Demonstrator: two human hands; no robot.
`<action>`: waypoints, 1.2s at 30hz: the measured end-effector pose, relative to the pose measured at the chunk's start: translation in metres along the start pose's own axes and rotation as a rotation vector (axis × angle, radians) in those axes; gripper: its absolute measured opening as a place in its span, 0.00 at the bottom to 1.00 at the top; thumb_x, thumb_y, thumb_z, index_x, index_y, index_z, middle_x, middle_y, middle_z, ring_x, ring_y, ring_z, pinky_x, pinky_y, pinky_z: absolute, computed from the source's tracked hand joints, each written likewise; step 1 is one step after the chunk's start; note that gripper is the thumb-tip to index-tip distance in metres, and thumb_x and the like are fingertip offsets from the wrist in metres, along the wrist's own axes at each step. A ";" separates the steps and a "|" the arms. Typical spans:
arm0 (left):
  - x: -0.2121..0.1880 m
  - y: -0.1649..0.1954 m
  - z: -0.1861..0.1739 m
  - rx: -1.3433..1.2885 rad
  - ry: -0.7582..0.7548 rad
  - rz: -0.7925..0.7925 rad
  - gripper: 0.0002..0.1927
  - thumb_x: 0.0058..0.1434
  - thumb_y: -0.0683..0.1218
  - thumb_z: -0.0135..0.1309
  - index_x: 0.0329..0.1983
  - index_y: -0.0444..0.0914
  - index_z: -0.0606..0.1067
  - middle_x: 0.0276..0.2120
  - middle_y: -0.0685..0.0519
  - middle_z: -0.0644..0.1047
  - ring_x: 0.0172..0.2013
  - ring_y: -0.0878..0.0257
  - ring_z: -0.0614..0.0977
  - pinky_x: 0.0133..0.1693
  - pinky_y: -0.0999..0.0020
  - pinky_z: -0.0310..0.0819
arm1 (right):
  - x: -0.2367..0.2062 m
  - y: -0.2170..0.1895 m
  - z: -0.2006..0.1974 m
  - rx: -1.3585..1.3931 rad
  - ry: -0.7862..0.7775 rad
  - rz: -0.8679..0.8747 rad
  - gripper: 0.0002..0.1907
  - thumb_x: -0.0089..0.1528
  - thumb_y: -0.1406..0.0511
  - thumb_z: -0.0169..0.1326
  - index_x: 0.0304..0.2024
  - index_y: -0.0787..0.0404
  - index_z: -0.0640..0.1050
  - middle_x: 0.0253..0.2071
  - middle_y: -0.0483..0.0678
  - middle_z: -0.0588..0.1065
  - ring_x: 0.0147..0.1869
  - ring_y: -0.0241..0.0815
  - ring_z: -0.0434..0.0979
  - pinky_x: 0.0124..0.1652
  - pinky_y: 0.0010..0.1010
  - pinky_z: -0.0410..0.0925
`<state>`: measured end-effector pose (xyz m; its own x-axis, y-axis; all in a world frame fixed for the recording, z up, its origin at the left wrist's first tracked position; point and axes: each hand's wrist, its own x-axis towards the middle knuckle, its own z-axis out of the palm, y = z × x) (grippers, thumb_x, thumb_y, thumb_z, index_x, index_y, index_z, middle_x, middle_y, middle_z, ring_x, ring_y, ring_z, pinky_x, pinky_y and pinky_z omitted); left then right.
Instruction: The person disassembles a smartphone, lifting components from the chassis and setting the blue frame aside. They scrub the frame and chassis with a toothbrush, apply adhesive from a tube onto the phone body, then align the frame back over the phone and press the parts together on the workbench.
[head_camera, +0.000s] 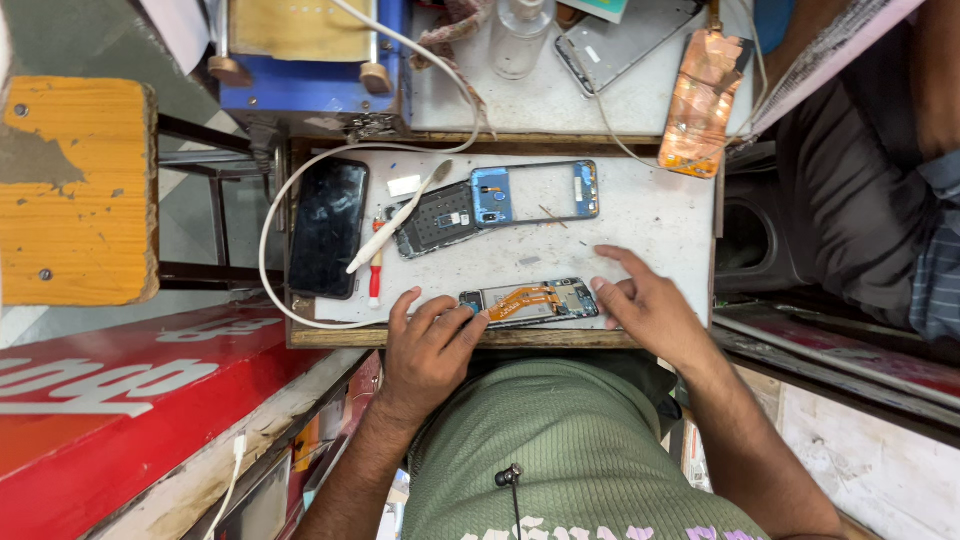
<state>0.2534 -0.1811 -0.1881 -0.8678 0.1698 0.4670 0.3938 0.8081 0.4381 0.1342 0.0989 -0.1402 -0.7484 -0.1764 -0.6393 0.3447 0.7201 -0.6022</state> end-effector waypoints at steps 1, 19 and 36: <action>0.002 0.001 -0.001 0.003 -0.012 0.004 0.11 0.60 0.39 0.61 0.46 0.41 0.82 0.41 0.56 0.79 0.48 0.60 0.80 0.62 0.43 0.64 | 0.000 0.006 0.001 0.179 -0.100 0.047 0.28 0.66 0.61 0.52 0.70 0.49 0.66 0.25 0.55 0.78 0.29 0.40 0.80 0.28 0.26 0.72; 0.011 0.000 -0.002 0.048 0.037 0.030 0.13 0.58 0.37 0.60 0.47 0.39 0.81 0.44 0.54 0.80 0.48 0.58 0.80 0.60 0.43 0.64 | -0.006 -0.012 -0.006 0.152 -0.163 -0.219 0.35 0.63 0.64 0.55 0.72 0.55 0.61 0.22 0.42 0.72 0.25 0.30 0.67 0.28 0.23 0.65; -0.014 0.003 0.005 0.052 0.067 -0.008 0.13 0.59 0.37 0.60 0.47 0.41 0.82 0.45 0.54 0.80 0.48 0.59 0.80 0.62 0.41 0.62 | 0.042 -0.051 0.032 -0.980 0.084 -0.745 0.04 0.61 0.64 0.56 0.35 0.56 0.80 0.40 0.46 0.77 0.45 0.48 0.81 0.37 0.42 0.75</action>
<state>0.2654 -0.1783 -0.1969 -0.8478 0.1264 0.5150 0.3691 0.8380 0.4020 0.1033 0.0336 -0.1514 -0.6266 -0.7417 -0.2393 -0.7247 0.6675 -0.1709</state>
